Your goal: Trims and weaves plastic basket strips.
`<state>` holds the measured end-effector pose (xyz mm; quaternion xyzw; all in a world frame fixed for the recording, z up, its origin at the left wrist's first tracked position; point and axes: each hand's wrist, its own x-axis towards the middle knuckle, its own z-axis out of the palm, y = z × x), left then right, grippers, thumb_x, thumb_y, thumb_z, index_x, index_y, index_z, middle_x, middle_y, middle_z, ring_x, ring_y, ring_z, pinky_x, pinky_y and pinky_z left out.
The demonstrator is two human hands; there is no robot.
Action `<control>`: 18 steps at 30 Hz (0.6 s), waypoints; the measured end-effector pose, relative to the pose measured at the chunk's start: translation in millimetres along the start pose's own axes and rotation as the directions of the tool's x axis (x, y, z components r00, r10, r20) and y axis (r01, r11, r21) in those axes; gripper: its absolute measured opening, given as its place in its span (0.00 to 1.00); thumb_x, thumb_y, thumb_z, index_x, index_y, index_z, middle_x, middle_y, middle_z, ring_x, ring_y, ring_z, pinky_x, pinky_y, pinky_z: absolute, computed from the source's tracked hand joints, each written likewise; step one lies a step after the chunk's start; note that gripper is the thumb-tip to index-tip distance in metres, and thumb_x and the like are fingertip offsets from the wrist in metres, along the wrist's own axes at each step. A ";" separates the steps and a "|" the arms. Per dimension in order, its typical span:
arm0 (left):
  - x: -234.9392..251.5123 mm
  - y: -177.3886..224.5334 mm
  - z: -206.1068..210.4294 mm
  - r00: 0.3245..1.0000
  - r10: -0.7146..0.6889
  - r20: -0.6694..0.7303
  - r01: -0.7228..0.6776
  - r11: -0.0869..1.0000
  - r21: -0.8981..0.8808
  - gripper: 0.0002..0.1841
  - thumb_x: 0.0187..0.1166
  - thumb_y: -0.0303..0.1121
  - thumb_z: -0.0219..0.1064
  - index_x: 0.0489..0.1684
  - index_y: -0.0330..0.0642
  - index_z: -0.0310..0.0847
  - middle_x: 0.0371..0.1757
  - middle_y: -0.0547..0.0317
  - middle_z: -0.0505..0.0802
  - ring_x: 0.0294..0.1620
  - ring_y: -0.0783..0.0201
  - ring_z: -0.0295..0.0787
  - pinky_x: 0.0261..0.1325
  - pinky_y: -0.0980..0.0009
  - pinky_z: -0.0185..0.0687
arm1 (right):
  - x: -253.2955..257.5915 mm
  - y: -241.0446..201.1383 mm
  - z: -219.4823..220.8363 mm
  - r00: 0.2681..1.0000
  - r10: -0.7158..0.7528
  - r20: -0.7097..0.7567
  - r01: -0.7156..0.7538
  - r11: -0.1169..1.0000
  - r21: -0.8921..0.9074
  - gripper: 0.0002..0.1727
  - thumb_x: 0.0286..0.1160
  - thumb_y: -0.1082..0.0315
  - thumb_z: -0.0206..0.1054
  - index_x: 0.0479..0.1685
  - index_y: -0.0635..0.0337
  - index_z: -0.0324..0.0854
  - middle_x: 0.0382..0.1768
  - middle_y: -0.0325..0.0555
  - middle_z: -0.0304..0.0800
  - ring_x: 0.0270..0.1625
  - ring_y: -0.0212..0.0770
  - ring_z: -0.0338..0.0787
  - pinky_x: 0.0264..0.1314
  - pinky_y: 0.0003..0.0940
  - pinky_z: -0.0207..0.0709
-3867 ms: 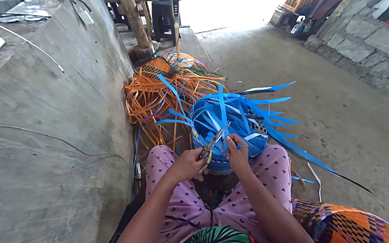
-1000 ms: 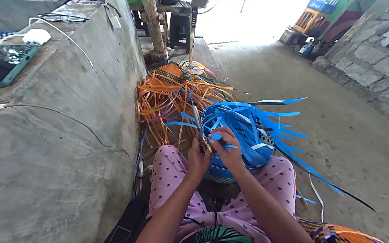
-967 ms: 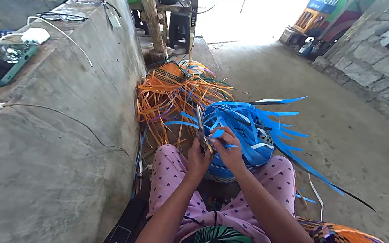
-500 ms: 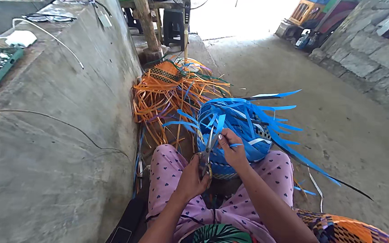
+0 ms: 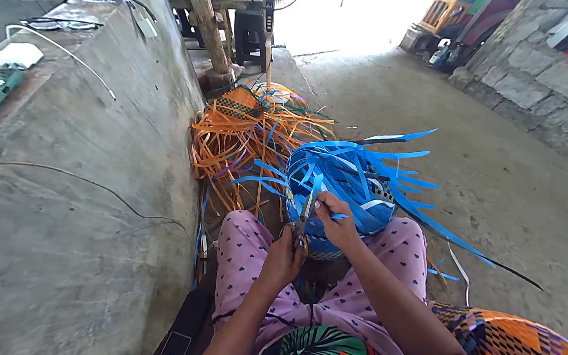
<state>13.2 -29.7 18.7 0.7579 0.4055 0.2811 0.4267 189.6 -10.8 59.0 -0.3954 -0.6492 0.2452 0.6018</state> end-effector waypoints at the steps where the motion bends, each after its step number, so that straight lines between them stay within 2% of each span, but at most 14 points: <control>1: 0.1 1.6 -0.9 1.000 0.006 -0.006 -0.006 1.000 -0.014 0.22 0.77 0.25 0.59 0.70 0.25 0.68 0.52 0.51 0.95 0.41 0.61 0.96 0.48 0.63 0.93 | -0.2 0.2 0.0 1.000 -0.005 0.011 0.006 1.000 -0.012 0.13 0.85 0.73 0.55 0.37 0.72 0.82 0.31 0.38 0.84 0.33 0.17 0.81 0.39 0.14 0.78; 5: 2.0 8.9 -3.4 0.996 0.064 -0.063 -0.067 0.996 -0.056 0.30 0.66 0.30 0.65 0.69 0.22 0.68 0.52 0.49 0.94 0.43 0.61 0.95 0.48 0.63 0.92 | -2.1 -0.3 2.1 0.996 -0.063 0.064 0.066 0.996 -0.057 0.14 0.85 0.72 0.56 0.36 0.74 0.82 0.32 0.42 0.85 0.34 0.18 0.80 0.42 0.12 0.76; 10: 3.3 4.5 -0.4 0.997 0.058 -0.048 -0.063 0.993 -0.101 0.23 0.75 0.23 0.58 0.68 0.21 0.66 0.48 0.50 0.95 0.40 0.62 0.97 0.46 0.64 0.94 | -2.6 2.9 2.5 0.996 -0.075 0.045 0.078 0.995 -0.063 0.13 0.84 0.71 0.58 0.39 0.74 0.85 0.34 0.45 0.88 0.37 0.20 0.83 0.45 0.13 0.78; 12: 2.2 6.3 0.0 0.998 0.049 -0.046 -0.055 0.990 -0.130 0.21 0.78 0.22 0.57 0.68 0.20 0.66 0.46 0.51 0.95 0.38 0.64 0.96 0.43 0.66 0.94 | -3.4 3.7 2.0 0.997 -0.060 0.054 0.064 0.996 -0.065 0.15 0.86 0.70 0.58 0.39 0.74 0.84 0.34 0.44 0.87 0.36 0.19 0.82 0.44 0.14 0.77; 15: 1.6 6.2 -1.8 0.997 0.057 -0.052 -0.065 0.984 -0.163 0.22 0.77 0.23 0.57 0.69 0.21 0.66 0.45 0.53 0.94 0.36 0.66 0.95 0.41 0.69 0.93 | -3.5 5.6 -0.7 0.997 -0.056 0.049 0.060 0.995 -0.083 0.14 0.84 0.70 0.59 0.39 0.73 0.85 0.32 0.45 0.88 0.34 0.20 0.82 0.42 0.14 0.77; 18: 2.8 2.9 -4.8 0.995 0.058 -0.083 -0.070 0.984 -0.162 0.25 0.73 0.23 0.59 0.72 0.22 0.66 0.45 0.53 0.95 0.37 0.64 0.96 0.41 0.66 0.94 | -3.2 7.0 -4.3 0.997 -0.035 0.062 0.041 0.994 -0.099 0.14 0.84 0.70 0.59 0.40 0.73 0.86 0.32 0.44 0.88 0.35 0.21 0.82 0.42 0.14 0.78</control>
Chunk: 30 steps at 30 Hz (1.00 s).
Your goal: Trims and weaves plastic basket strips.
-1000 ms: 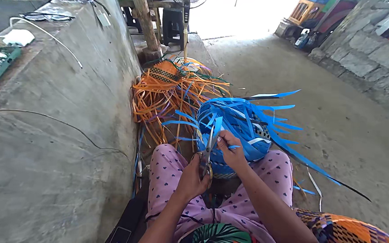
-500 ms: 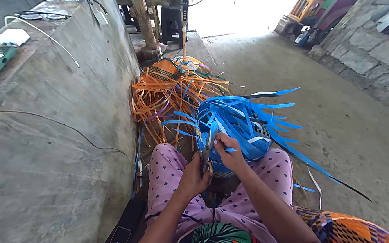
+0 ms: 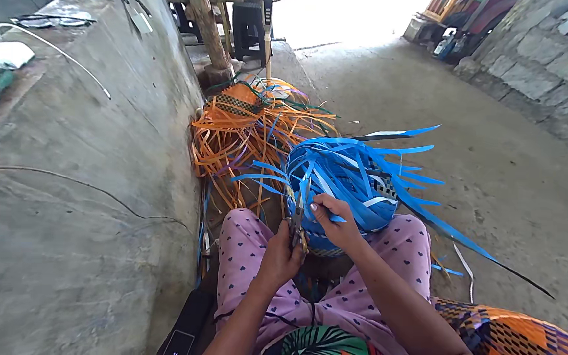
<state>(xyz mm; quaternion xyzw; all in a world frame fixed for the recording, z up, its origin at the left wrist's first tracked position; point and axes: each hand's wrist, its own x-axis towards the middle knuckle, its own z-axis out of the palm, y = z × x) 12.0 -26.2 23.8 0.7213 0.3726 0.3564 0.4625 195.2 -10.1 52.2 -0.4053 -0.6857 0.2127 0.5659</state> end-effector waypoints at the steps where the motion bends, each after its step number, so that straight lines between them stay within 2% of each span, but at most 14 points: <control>1: 0.3 -1.3 -1.0 1.000 -0.002 -0.005 0.002 1.000 0.010 0.26 0.74 0.23 0.58 0.72 0.22 0.66 0.45 0.52 0.95 0.37 0.63 0.96 0.42 0.65 0.94 | -0.1 0.2 -0.1 1.000 0.004 -0.004 -0.004 1.000 -0.001 0.14 0.84 0.70 0.59 0.40 0.73 0.86 0.32 0.44 0.88 0.35 0.20 0.83 0.41 0.14 0.78; 11: 0.0 -9.1 -5.3 0.996 -0.091 -0.027 0.091 0.996 -0.001 0.24 0.80 0.21 0.56 0.76 0.24 0.63 0.45 0.56 0.95 0.37 0.66 0.96 0.43 0.69 0.94 | -1.2 8.9 -1.6 0.996 0.042 -0.075 -0.040 0.999 0.025 0.13 0.82 0.72 0.59 0.39 0.73 0.86 0.31 0.42 0.87 0.33 0.19 0.82 0.39 0.13 0.78; 13: 2.1 -11.6 -6.9 0.991 -0.109 -0.080 0.108 0.994 -0.022 0.23 0.80 0.20 0.56 0.76 0.24 0.64 0.44 0.57 0.95 0.36 0.68 0.95 0.41 0.71 0.94 | -1.1 10.0 -3.3 0.994 0.050 -0.099 -0.045 0.997 0.055 0.13 0.81 0.72 0.58 0.38 0.73 0.85 0.31 0.41 0.87 0.32 0.19 0.82 0.39 0.14 0.78; 15: 7.3 -15.5 -7.8 0.969 -0.151 -0.193 0.134 0.986 -0.102 0.22 0.82 0.19 0.54 0.74 0.24 0.63 0.44 0.57 0.95 0.34 0.69 0.94 0.38 0.72 0.92 | -1.5 10.8 -5.9 0.988 0.074 -0.135 -0.060 0.993 0.104 0.12 0.82 0.73 0.57 0.37 0.71 0.83 0.31 0.38 0.87 0.34 0.20 0.85 0.41 0.17 0.82; 18: 25.7 -35.3 -8.5 0.873 -0.285 -0.397 0.151 0.930 -0.336 0.18 0.87 0.20 0.48 0.73 0.25 0.58 0.42 0.54 0.93 0.30 0.67 0.92 0.34 0.70 0.91 | -3.8 11.9 -10.2 0.975 0.103 -0.195 -0.071 0.984 0.166 0.12 0.85 0.73 0.54 0.39 0.66 0.83 0.37 0.37 0.92 0.43 0.25 0.91 0.51 0.24 0.86; 20: 47.4 -52.6 -11.0 0.760 -0.456 -0.463 0.136 0.808 -0.573 0.15 0.91 0.22 0.45 0.71 0.29 0.58 0.41 0.52 0.92 0.27 0.65 0.91 0.33 0.69 0.90 | -5.6 12.6 -11.9 0.969 0.095 -0.227 -0.052 0.981 0.189 0.12 0.87 0.71 0.54 0.44 0.65 0.84 0.45 0.40 0.94 0.52 0.31 0.92 0.61 0.29 0.86; 21: 59.6 -60.4 -14.4 0.705 -0.551 -0.446 0.132 0.720 -0.681 0.13 0.93 0.24 0.44 0.71 0.32 0.58 0.41 0.52 0.92 0.27 0.64 0.90 0.33 0.69 0.89 | -7.6 12.9 -12.4 0.968 0.093 -0.232 -0.050 0.982 0.184 0.12 0.86 0.68 0.57 0.50 0.67 0.84 0.51 0.43 0.93 0.58 0.33 0.91 0.67 0.32 0.84; 22: 71.7 -69.2 -18.1 0.658 -0.632 -0.409 0.130 0.630 -0.765 0.12 0.94 0.26 0.43 0.69 0.34 0.60 0.42 0.52 0.92 0.28 0.64 0.90 0.34 0.69 0.89 | -10.8 13.6 -13.6 0.972 0.097 -0.215 -0.063 0.985 0.160 0.19 0.85 0.60 0.63 0.60 0.69 0.82 0.59 0.47 0.91 0.65 0.35 0.88 0.73 0.34 0.81; 24: 93.1 -88.6 -24.0 0.622 -0.714 -0.320 0.122 0.493 -0.862 0.11 0.95 0.29 0.43 0.67 0.37 0.63 0.43 0.51 0.92 0.30 0.63 0.91 0.35 0.69 0.89 | -19.1 16.5 -18.5 0.981 0.142 -0.129 -0.136 0.989 0.054 0.49 0.72 0.39 0.71 0.80 0.75 0.65 0.78 0.62 0.75 0.81 0.45 0.76 0.84 0.39 0.71; 25: 102.2 -96.2 -25.2 0.622 -0.726 -0.292 0.117 0.455 -0.883 0.11 0.95 0.30 0.43 0.65 0.36 0.64 0.41 0.51 0.91 0.31 0.62 0.91 0.36 0.67 0.89 | -23.2 17.6 -20.6 0.981 0.173 -0.089 -0.176 0.984 -0.027 0.62 0.64 0.30 0.71 0.85 0.77 0.57 0.83 0.68 0.67 0.86 0.50 0.70 0.85 0.42 0.68; 26: 110.1 -101.9 -25.3 0.630 -0.725 -0.278 0.117 0.442 -0.889 0.12 0.95 0.31 0.43 0.61 0.34 0.67 0.38 0.50 0.88 0.31 0.61 0.88 0.36 0.66 0.88 | -27.3 17.4 -22.0 0.978 0.203 -0.058 -0.208 0.972 -0.108 0.70 0.57 0.25 0.72 0.86 0.79 0.53 0.85 0.73 0.61 0.87 0.55 0.67 0.85 0.44 0.68; 27: 116.7 -105.7 -24.9 0.638 -0.721 -0.272 0.129 0.447 -0.885 0.13 0.95 0.32 0.42 0.57 0.33 0.70 0.34 0.51 0.88 0.29 0.62 0.87 0.35 0.67 0.87 | -31.6 15.8 -23.0 0.974 0.222 -0.030 -0.224 0.958 -0.180 0.72 0.53 0.25 0.74 0.87 0.79 0.52 0.85 0.77 0.58 0.87 0.59 0.66 0.84 0.46 0.69; 28: 123.5 -107.1 -24.5 0.640 -0.722 -0.262 0.155 0.455 -0.877 0.15 0.96 0.35 0.43 0.52 0.35 0.73 0.29 0.55 0.86 0.25 0.65 0.84 0.31 0.70 0.84 | -36.0 13.2 -23.3 0.971 0.240 -0.004 -0.234 0.942 -0.239 0.69 0.52 0.31 0.78 0.87 0.79 0.54 0.85 0.78 0.57 0.86 0.62 0.66 0.82 0.48 0.70; 30: 134.8 -106.2 -25.3 0.647 -0.724 -0.238 0.175 0.446 -0.878 0.14 0.96 0.36 0.44 0.50 0.38 0.73 0.27 0.59 0.84 0.20 0.70 0.79 0.26 0.76 0.79 | -44.5 11.7 -20.2 0.964 0.264 0.037 -0.234 0.904 -0.358 0.56 0.56 0.48 0.83 0.84 0.75 0.64 0.85 0.76 0.60 0.85 0.64 0.69 0.79 0.51 0.74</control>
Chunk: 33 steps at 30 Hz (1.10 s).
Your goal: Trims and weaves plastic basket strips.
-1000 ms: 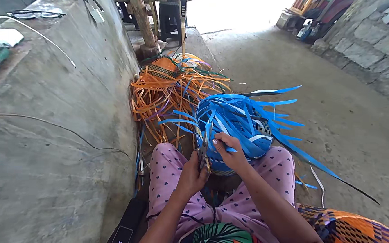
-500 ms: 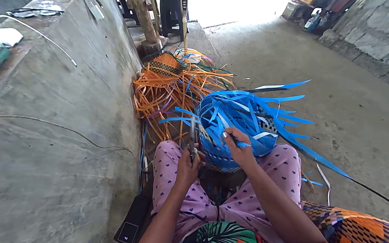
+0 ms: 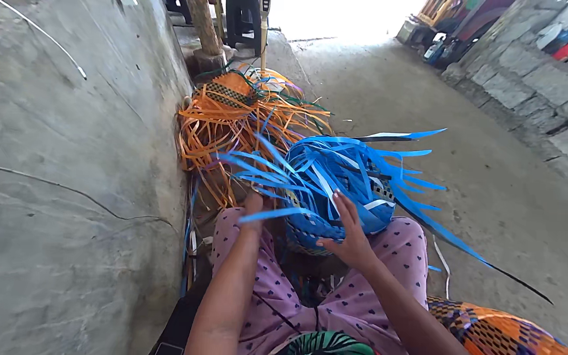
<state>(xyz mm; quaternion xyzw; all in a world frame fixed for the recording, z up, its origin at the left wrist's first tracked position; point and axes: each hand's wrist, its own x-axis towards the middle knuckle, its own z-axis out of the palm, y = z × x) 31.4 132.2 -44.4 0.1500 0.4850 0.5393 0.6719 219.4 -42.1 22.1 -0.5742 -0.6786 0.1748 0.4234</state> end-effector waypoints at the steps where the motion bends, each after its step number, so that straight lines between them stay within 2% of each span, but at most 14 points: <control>1: 5.7 0.6 0.3 0.999 -0.013 0.040 0.014 1.000 -0.026 0.12 0.95 0.36 0.45 0.54 0.40 0.73 0.31 0.59 0.86 0.22 0.70 0.80 0.27 0.76 0.80 | -2.6 3.4 4.3 1.000 -0.022 0.013 0.022 0.998 -0.066 0.47 0.60 0.54 0.81 0.81 0.72 0.70 0.83 0.74 0.64 0.84 0.65 0.71 0.78 0.53 0.75; 3: 21.1 -3.4 -4.4 0.990 -0.016 0.143 0.027 0.997 -0.074 0.12 0.95 0.37 0.45 0.53 0.43 0.74 0.31 0.62 0.85 0.24 0.71 0.81 0.29 0.77 0.81 | -3.1 11.0 13.7 0.996 -0.088 0.035 0.092 0.982 -0.167 0.35 0.65 0.60 0.76 0.76 0.67 0.78 0.81 0.72 0.69 0.84 0.70 0.69 0.81 0.60 0.70; 5: 35.5 -8.2 -8.7 0.971 -0.006 0.240 0.043 0.988 -0.149 0.16 0.95 0.39 0.43 0.43 0.46 0.75 0.25 0.66 0.83 0.21 0.73 0.79 0.26 0.80 0.79 | 3.0 13.4 21.5 0.988 -0.129 0.084 0.147 0.953 -0.266 0.34 0.66 0.59 0.74 0.76 0.61 0.80 0.81 0.69 0.71 0.86 0.75 0.63 0.85 0.67 0.60; 9: 25.7 2.5 -4.9 0.956 0.046 0.291 0.017 0.977 -0.212 0.17 0.95 0.38 0.41 0.49 0.46 0.78 0.27 0.66 0.86 0.21 0.76 0.79 0.27 0.81 0.79 | 33.2 9.9 37.3 0.969 -0.182 0.164 0.238 0.860 -0.451 0.45 0.54 0.52 0.82 0.80 0.55 0.77 0.84 0.69 0.67 0.86 0.80 0.59 0.84 0.81 0.46; 12: 32.0 6.6 -3.1 0.967 0.025 0.255 0.034 0.973 -0.226 0.13 0.95 0.37 0.46 0.57 0.45 0.76 0.30 0.63 0.87 0.18 0.75 0.77 0.22 0.81 0.76 | 68.5 11.8 53.5 0.974 -0.143 0.175 0.217 0.808 -0.548 0.55 0.45 0.46 0.86 0.84 0.56 0.73 0.86 0.68 0.63 0.89 0.78 0.56 0.85 0.81 0.41; 15: 34.2 7.2 -6.3 0.979 0.034 0.200 -0.008 0.992 -0.129 0.11 0.94 0.33 0.49 0.65 0.43 0.71 0.33 0.60 0.87 0.21 0.73 0.78 0.24 0.79 0.77 | 108.1 20.1 72.9 0.978 -0.054 0.203 0.164 0.800 -0.577 0.50 0.61 0.43 0.78 0.87 0.57 0.68 0.89 0.66 0.58 0.92 0.73 0.50 0.88 0.78 0.37; 18: 34.0 9.3 -9.7 0.992 0.042 0.117 -0.043 0.999 0.012 0.13 0.93 0.29 0.51 0.70 0.37 0.64 0.30 0.58 0.82 0.16 0.72 0.74 0.18 0.79 0.74 | 144.9 35.2 82.8 0.940 0.168 0.298 0.028 0.830 -0.557 0.35 0.77 0.53 0.70 0.83 0.58 0.73 0.89 0.63 0.60 0.94 0.67 0.48 0.93 0.68 0.33; 20: 33.5 10.6 -14.4 0.995 0.070 0.068 -0.077 0.990 0.118 0.19 0.90 0.26 0.55 0.77 0.35 0.62 0.33 0.56 0.81 0.18 0.71 0.75 0.20 0.77 0.74 | 160.7 44.7 80.6 0.868 0.384 0.316 -0.155 0.813 -0.561 0.27 0.81 0.59 0.65 0.78 0.61 0.77 0.83 0.61 0.69 0.89 0.60 0.63 0.91 0.58 0.51; 22: 31.3 13.5 -16.8 0.996 0.084 0.031 -0.088 0.982 0.168 0.19 0.89 0.26 0.57 0.76 0.34 0.64 0.33 0.54 0.82 0.18 0.69 0.76 0.21 0.76 0.76 | 163.8 60.8 73.6 0.744 0.605 0.282 -0.397 0.740 -0.543 0.26 0.85 0.59 0.60 0.76 0.67 0.75 0.78 0.64 0.74 0.79 0.60 0.77 0.80 0.57 0.70; 25: 24.7 18.8 -17.9 0.992 0.103 0.067 -0.110 0.987 0.114 0.16 0.90 0.24 0.55 0.73 0.33 0.64 0.30 0.54 0.84 0.18 0.68 0.80 0.20 0.76 0.79 | 145.1 100.9 61.5 0.479 0.805 0.351 -0.558 0.588 -0.586 0.31 0.89 0.51 0.55 0.73 0.74 0.75 0.72 0.72 0.78 0.77 0.67 0.77 0.79 0.66 0.66; 27: 20.6 19.3 -18.4 0.989 0.105 0.108 -0.114 0.990 0.077 0.17 0.90 0.24 0.54 0.74 0.32 0.63 0.30 0.54 0.85 0.19 0.68 0.82 0.21 0.76 0.81 | 122.4 118.4 54.2 0.273 0.836 0.475 -0.439 0.548 -0.712 0.32 0.93 0.52 0.48 0.76 0.76 0.72 0.78 0.74 0.72 0.83 0.68 0.70 0.84 0.67 0.57; 29: 17.5 18.9 -19.0 0.983 0.122 0.137 -0.131 0.990 0.059 0.16 0.90 0.23 0.54 0.73 0.32 0.63 0.29 0.54 0.87 0.19 0.68 0.84 0.21 0.76 0.82 | 97.9 116.2 46.6 0.179 0.867 0.465 -0.346 0.498 -0.796 0.31 0.92 0.52 0.50 0.77 0.72 0.74 0.80 0.70 0.72 0.85 0.67 0.68 0.85 0.69 0.55; 31: 14.1 19.3 -20.0 0.977 0.142 0.157 -0.152 0.987 0.057 0.16 0.90 0.24 0.53 0.73 0.31 0.64 0.30 0.54 0.87 0.19 0.69 0.83 0.21 0.78 0.80 | 78.8 103.7 41.3 0.206 0.870 0.449 -0.308 0.493 -0.814 0.30 0.93 0.53 0.50 0.78 0.70 0.73 0.81 0.68 0.71 0.86 0.66 0.67 0.86 0.68 0.55; 33: 13.8 21.6 -20.8 0.976 0.169 0.141 -0.178 0.983 0.051 0.15 0.91 0.24 0.53 0.71 0.31 0.66 0.29 0.55 0.87 0.18 0.70 0.83 0.19 0.79 0.79 | 67.0 115.5 46.0 0.389 0.774 0.500 -0.339 0.625 -0.703 0.29 0.90 0.56 0.57 0.79 0.71 0.72 0.80 0.70 0.72 0.84 0.66 0.69 0.86 0.65 0.57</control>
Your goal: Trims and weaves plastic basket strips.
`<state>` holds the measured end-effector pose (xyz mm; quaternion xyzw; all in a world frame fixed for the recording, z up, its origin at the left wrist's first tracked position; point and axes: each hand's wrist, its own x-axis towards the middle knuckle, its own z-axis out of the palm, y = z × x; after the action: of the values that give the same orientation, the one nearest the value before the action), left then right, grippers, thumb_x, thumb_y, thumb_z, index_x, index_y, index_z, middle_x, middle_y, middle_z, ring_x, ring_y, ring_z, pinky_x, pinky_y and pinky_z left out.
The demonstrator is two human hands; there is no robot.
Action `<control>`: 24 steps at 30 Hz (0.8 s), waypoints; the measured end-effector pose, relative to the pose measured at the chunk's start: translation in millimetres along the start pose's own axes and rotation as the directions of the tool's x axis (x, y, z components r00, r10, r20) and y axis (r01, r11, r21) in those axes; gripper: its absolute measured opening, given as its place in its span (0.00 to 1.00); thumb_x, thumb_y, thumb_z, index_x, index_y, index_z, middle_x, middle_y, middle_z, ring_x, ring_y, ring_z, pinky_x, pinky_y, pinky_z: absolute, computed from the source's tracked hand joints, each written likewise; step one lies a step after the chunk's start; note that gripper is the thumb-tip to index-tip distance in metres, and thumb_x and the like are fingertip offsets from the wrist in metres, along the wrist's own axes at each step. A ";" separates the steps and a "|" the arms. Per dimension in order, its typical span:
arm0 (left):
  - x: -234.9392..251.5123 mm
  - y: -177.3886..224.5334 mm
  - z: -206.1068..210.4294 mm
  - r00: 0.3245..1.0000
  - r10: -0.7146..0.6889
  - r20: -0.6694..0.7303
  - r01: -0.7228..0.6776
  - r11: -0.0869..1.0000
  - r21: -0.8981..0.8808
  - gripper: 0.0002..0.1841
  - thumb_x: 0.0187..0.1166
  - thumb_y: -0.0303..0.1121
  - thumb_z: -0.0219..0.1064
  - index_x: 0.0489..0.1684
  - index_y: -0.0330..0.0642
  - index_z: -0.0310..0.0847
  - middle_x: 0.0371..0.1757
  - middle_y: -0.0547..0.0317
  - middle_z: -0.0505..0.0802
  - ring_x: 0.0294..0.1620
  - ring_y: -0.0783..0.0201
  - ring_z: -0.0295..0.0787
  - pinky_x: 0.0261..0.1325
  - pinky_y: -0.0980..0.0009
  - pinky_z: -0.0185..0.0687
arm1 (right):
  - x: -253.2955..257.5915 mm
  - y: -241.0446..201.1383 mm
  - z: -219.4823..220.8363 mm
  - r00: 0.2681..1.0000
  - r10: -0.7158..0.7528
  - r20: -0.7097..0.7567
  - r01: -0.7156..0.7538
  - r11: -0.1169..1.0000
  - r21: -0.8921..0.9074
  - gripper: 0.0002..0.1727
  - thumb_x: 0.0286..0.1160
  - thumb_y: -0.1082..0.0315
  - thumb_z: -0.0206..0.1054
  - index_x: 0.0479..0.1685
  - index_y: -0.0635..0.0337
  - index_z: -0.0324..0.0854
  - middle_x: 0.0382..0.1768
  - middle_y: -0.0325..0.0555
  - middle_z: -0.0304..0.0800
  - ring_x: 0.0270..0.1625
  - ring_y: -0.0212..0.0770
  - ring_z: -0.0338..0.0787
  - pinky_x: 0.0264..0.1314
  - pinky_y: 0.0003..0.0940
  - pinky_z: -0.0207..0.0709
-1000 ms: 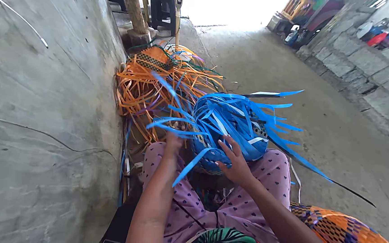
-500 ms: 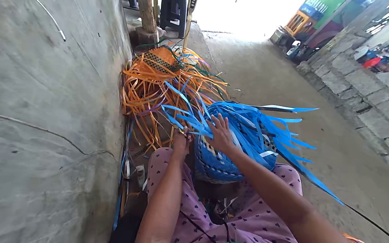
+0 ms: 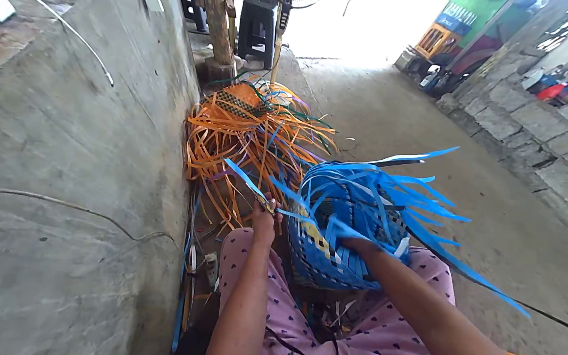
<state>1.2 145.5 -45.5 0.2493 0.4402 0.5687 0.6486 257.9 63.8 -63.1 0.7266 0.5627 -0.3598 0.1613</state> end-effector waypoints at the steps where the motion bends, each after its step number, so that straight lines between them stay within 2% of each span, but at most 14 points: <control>1: 0.2 1.4 -0.8 1.000 0.012 -0.016 -0.012 1.000 -0.005 0.14 0.90 0.24 0.54 0.70 0.31 0.67 0.29 0.56 0.87 0.18 0.70 0.83 0.18 0.79 0.78 | 7.0 -1.7 1.1 0.995 -0.050 -0.086 0.053 0.998 0.039 0.32 0.87 0.57 0.61 0.82 0.71 0.69 0.81 0.71 0.70 0.85 0.67 0.69 0.86 0.63 0.59; 4: 2.7 2.2 -6.6 0.996 0.058 -0.065 -0.060 0.998 -0.023 0.15 0.90 0.24 0.54 0.71 0.32 0.66 0.28 0.56 0.87 0.18 0.70 0.82 0.17 0.79 0.77 | 1.5 -37.2 -23.3 0.965 -0.075 -0.250 0.102 0.990 0.097 0.39 0.82 0.55 0.66 0.89 0.65 0.60 0.87 0.67 0.60 0.89 0.63 0.62 0.89 0.59 0.57; 7: 2.2 8.8 -11.8 0.987 0.123 -0.104 -0.122 0.992 0.018 0.17 0.90 0.24 0.54 0.74 0.32 0.65 0.30 0.55 0.87 0.20 0.70 0.83 0.18 0.78 0.77 | -26.1 -69.9 -48.0 0.931 -0.098 -0.352 0.178 0.963 0.202 0.44 0.86 0.61 0.60 0.95 0.66 0.39 0.92 0.67 0.45 0.93 0.61 0.54 0.93 0.53 0.52; 10: -4.2 15.5 -20.2 0.978 0.184 -0.101 -0.174 0.979 0.105 0.18 0.89 0.24 0.55 0.74 0.30 0.65 0.30 0.56 0.87 0.22 0.70 0.84 0.20 0.77 0.79 | -61.1 -84.8 -52.3 0.891 -0.184 -0.416 0.310 0.914 0.261 0.44 0.87 0.61 0.59 0.96 0.62 0.37 0.93 0.64 0.44 0.91 0.61 0.59 0.90 0.55 0.58; 12: -8.3 18.7 -25.4 0.978 0.190 -0.080 -0.176 0.972 0.155 0.19 0.89 0.24 0.55 0.75 0.30 0.64 0.30 0.56 0.87 0.23 0.69 0.85 0.21 0.76 0.80 | -87.1 -87.3 -44.5 0.837 -0.289 -0.465 0.419 0.885 0.204 0.40 0.86 0.64 0.59 0.94 0.65 0.45 0.94 0.62 0.41 0.95 0.59 0.49 0.93 0.53 0.52; 13: -9.8 18.4 -27.2 0.979 0.191 -0.070 -0.177 0.969 0.171 0.19 0.89 0.24 0.55 0.76 0.30 0.64 0.30 0.56 0.87 0.24 0.69 0.85 0.22 0.76 0.80 | -100.9 -85.5 -33.9 0.766 -0.365 -0.530 0.511 0.845 0.156 0.37 0.85 0.66 0.60 0.92 0.67 0.53 0.93 0.63 0.46 0.94 0.60 0.51 0.92 0.54 0.53; 15: -12.4 16.7 -28.6 0.978 0.201 -0.060 -0.188 0.967 0.172 0.19 0.89 0.24 0.55 0.76 0.30 0.65 0.30 0.57 0.87 0.24 0.70 0.85 0.23 0.77 0.81 | -125.9 -78.7 -1.9 0.542 -0.495 -0.679 0.724 0.686 0.078 0.28 0.76 0.70 0.64 0.78 0.66 0.77 0.84 0.64 0.69 0.85 0.60 0.72 0.82 0.54 0.71; 16: -13.9 15.8 -28.8 0.977 0.203 -0.063 -0.191 0.967 0.167 0.18 0.88 0.24 0.55 0.75 0.30 0.65 0.29 0.58 0.86 0.23 0.71 0.84 0.22 0.77 0.80 | -138.1 -73.3 14.1 0.485 -0.540 -0.688 0.794 0.601 0.087 0.24 0.74 0.70 0.64 0.71 0.63 0.84 0.77 0.61 0.79 0.78 0.56 0.80 0.77 0.51 0.77; 17: -15.5 15.3 -29.3 0.977 0.201 -0.066 -0.189 0.969 0.160 0.18 0.89 0.24 0.55 0.74 0.30 0.65 0.28 0.59 0.86 0.22 0.71 0.83 0.22 0.78 0.79 | -149.6 -65.6 29.7 0.494 -0.569 -0.658 0.826 0.542 0.152 0.20 0.74 0.71 0.63 0.64 0.62 0.88 0.69 0.58 0.86 0.70 0.51 0.87 0.71 0.47 0.83; 19: -17.8 12.9 -31.3 0.980 0.188 -0.070 -0.177 0.975 0.137 0.17 0.89 0.23 0.54 0.73 0.31 0.66 0.27 0.59 0.85 0.21 0.71 0.83 0.22 0.78 0.79 | -168.5 -43.1 60.3 0.724 -0.506 -0.469 0.690 0.525 0.498 0.17 0.80 0.74 0.60 0.61 0.71 0.86 0.59 0.59 0.89 0.56 0.46 0.92 0.60 0.42 0.86; 20: -18.2 11.4 -32.2 0.980 0.185 -0.072 -0.175 0.977 0.119 0.16 0.89 0.23 0.54 0.72 0.31 0.67 0.27 0.59 0.85 0.21 0.71 0.83 0.22 0.77 0.80 | -174.2 -32.1 73.7 0.871 -0.380 -0.311 0.475 0.493 0.729 0.19 0.84 0.74 0.55 0.67 0.79 0.78 0.61 0.66 0.87 0.57 0.50 0.92 0.63 0.44 0.85; 21: -18.3 11.1 -32.4 0.981 0.181 -0.072 -0.174 0.980 0.099 0.15 0.89 0.23 0.54 0.70 0.31 0.68 0.27 0.59 0.85 0.20 0.71 0.83 0.21 0.77 0.80 | -175.5 -23.5 86.1 0.964 -0.211 -0.164 0.233 0.368 0.900 0.24 0.88 0.73 0.50 0.77 0.81 0.65 0.66 0.71 0.81 0.59 0.53 0.91 0.65 0.46 0.85; 22: -17.9 11.1 -32.0 0.981 0.180 -0.074 -0.174 0.981 0.081 0.14 0.89 0.23 0.54 0.70 0.31 0.68 0.27 0.59 0.85 0.20 0.70 0.83 0.20 0.77 0.80 | -173.0 -15.6 95.2 0.998 -0.051 -0.043 0.052 0.188 0.981 0.27 0.92 0.69 0.46 0.85 0.76 0.54 0.70 0.71 0.76 0.59 0.54 0.90 0.63 0.46 0.85; 24: -18.0 9.5 -31.3 0.979 0.184 -0.083 -0.179 0.982 0.065 0.14 0.89 0.22 0.54 0.69 0.31 0.68 0.26 0.58 0.85 0.19 0.70 0.82 0.19 0.77 0.79 | -163.3 -0.1 102.6 0.983 0.165 0.084 -0.065 -0.119 0.991 0.30 0.95 0.58 0.45 0.88 0.65 0.48 0.71 0.67 0.72 0.57 0.54 0.89 0.55 0.48 0.86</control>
<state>-29.8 124.9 -47.8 0.2817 0.4601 0.6230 0.5664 205.2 -116.4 -18.8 0.6626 0.0481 -0.6180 -0.4204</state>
